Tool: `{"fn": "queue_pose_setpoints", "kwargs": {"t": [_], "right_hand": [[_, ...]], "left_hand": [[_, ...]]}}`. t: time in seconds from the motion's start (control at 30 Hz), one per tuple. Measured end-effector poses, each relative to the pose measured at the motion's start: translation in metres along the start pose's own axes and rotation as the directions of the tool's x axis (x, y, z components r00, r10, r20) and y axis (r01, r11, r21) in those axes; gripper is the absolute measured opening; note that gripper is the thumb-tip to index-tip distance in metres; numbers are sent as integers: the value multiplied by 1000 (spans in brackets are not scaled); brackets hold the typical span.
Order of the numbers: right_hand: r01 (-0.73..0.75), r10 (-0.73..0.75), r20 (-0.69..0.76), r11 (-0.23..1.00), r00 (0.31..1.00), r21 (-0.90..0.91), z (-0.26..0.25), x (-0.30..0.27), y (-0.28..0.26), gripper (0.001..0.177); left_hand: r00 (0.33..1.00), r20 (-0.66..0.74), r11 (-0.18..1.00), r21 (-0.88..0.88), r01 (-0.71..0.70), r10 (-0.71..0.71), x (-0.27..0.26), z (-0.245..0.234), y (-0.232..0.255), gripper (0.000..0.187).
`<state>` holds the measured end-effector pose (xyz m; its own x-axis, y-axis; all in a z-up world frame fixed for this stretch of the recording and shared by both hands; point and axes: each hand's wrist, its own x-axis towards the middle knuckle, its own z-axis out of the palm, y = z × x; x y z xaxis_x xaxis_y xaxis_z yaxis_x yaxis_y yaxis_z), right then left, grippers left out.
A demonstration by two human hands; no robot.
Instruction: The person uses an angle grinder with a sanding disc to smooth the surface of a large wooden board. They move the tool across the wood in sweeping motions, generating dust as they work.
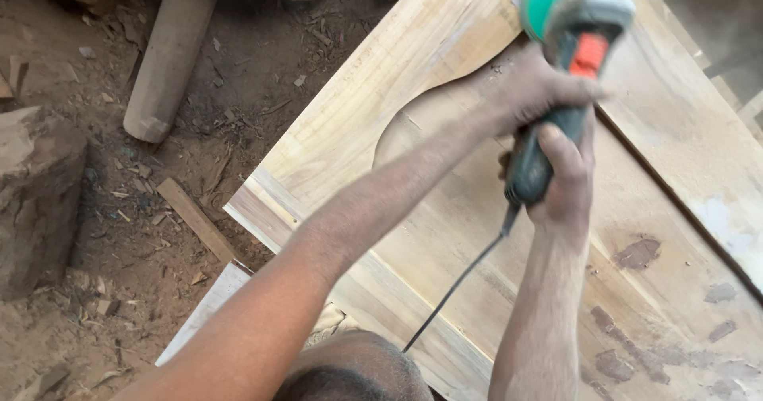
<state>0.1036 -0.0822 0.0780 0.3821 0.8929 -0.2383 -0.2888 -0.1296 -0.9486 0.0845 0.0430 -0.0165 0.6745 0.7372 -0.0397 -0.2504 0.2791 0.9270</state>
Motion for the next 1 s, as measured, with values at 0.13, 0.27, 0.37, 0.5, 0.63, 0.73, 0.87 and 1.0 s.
{"fn": "queue_pose_setpoints", "kwargs": {"t": [0.13, 0.27, 0.37, 0.5, 0.63, 0.73, 0.87, 1.0], "right_hand": [[-74, 66, 81, 992, 994, 102, 11, 41, 0, 75], [-3, 7, 54, 998, 999, -70, 22, 73, 7, 88], [42, -41, 17, 994, 999, -97, 8, 63, 6, 95], [82, -86, -54, 994, 995, -77, -25, 24, 4, 99], [66, -74, -143, 996, 987, -63, -60, -18, -2, 97], [50, -56, -214, 998, 975, -35, -82, -51, -4, 95], [3, 1, -340, 1000, 941, 13, -116, -90, -1, 90], [74, -33, -426, 994, 904, 81, -154, -133, 9, 91]], "left_hand": [[998, -55, 1000, 10, -9, 10, 23, -35, 13, 49], [999, -32, 999, -13, 34, -35, 31, -53, 17, 48], [997, 20, 997, -25, 70, -69, 34, -54, 24, 48], [989, 105, 992, -63, 112, -105, 21, -19, 18, 48], [970, 202, 983, -97, 153, -131, -1, 41, -5, 46], [954, 254, 985, -24, 169, -158, -14, 82, -24, 49], [932, 302, 975, -33, 220, -200, -25, 136, -60, 56], [887, 373, 962, 111, 248, -272, -34, 202, -105, 62]]}}
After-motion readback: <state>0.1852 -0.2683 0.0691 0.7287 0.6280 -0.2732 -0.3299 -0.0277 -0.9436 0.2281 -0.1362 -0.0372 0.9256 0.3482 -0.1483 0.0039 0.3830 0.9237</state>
